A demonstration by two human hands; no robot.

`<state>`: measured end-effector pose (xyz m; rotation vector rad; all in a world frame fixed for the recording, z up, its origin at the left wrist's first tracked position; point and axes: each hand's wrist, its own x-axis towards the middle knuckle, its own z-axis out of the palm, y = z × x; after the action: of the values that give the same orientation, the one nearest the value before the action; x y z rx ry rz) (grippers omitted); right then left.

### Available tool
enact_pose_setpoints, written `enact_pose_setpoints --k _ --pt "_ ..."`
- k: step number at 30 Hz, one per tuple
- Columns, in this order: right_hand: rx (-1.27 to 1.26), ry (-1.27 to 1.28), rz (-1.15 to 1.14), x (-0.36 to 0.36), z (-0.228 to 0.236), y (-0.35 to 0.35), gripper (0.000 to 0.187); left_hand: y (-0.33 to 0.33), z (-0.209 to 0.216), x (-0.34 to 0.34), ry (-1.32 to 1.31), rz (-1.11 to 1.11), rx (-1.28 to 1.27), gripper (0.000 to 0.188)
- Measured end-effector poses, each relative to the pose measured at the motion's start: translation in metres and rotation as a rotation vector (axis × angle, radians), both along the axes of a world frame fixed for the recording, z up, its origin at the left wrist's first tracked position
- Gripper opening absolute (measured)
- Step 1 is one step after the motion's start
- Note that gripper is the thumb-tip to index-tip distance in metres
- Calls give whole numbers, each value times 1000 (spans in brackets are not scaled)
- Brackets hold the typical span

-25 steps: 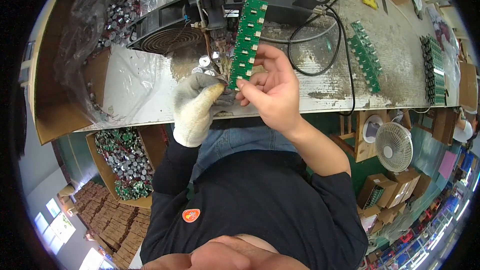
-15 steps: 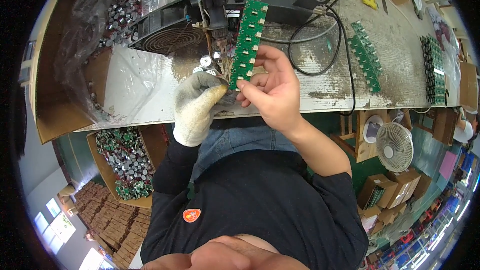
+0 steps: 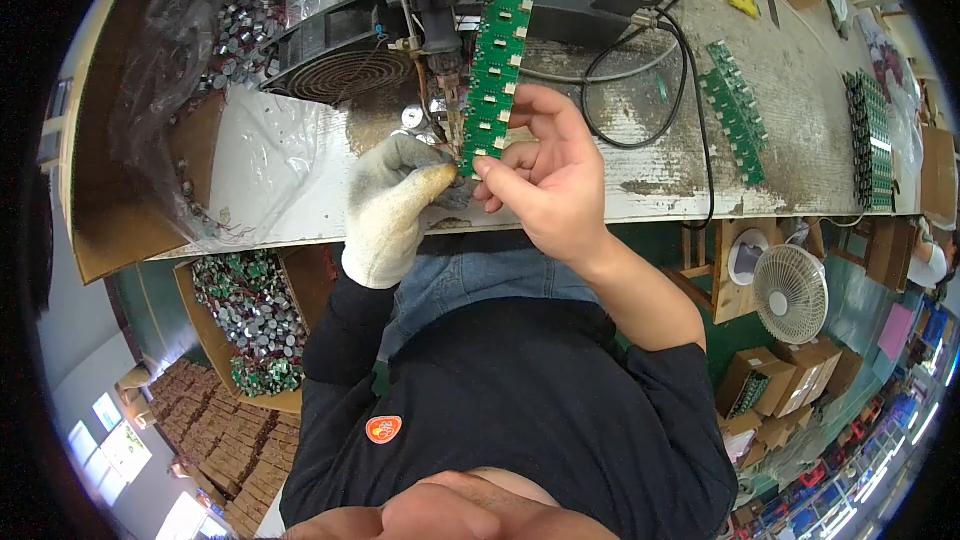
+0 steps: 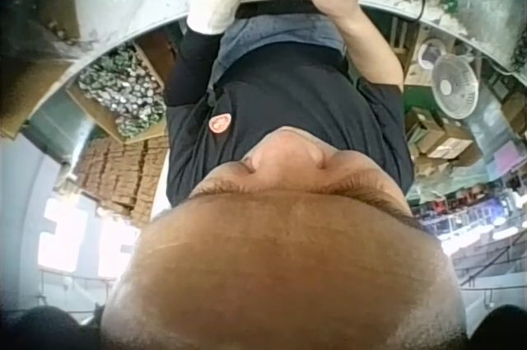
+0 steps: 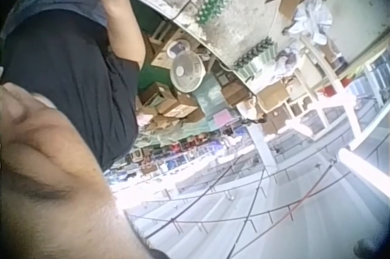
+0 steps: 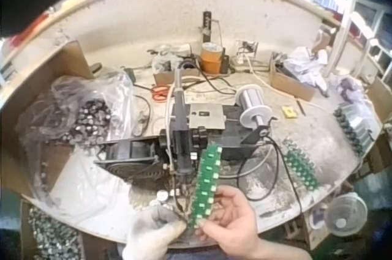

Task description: The person picks up a motor from a plastic bag, places it on the table, and solders its wires to a circuit board using a soldering machine. They then set the board down and pick up another motor to repeat the process.

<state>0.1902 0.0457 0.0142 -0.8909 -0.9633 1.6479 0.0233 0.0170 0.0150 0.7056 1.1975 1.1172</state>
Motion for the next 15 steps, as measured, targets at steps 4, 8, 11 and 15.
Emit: enact_pose_setpoints --k 4,8,11,15 --pt "-3 5 6 -2 -5 0 56 -1 -6 -1 36 0 28 14" --pt "8 -9 -9 -1 -7 -3 56 -2 -7 0 62 -12 21 12" --pt "9 -10 -9 -2 -6 -5 57 -5 -9 -5 110 -65 6 14" --pt "-4 -1 10 4 -8 -8 58 -8 -3 -2 114 -87 -24 15"
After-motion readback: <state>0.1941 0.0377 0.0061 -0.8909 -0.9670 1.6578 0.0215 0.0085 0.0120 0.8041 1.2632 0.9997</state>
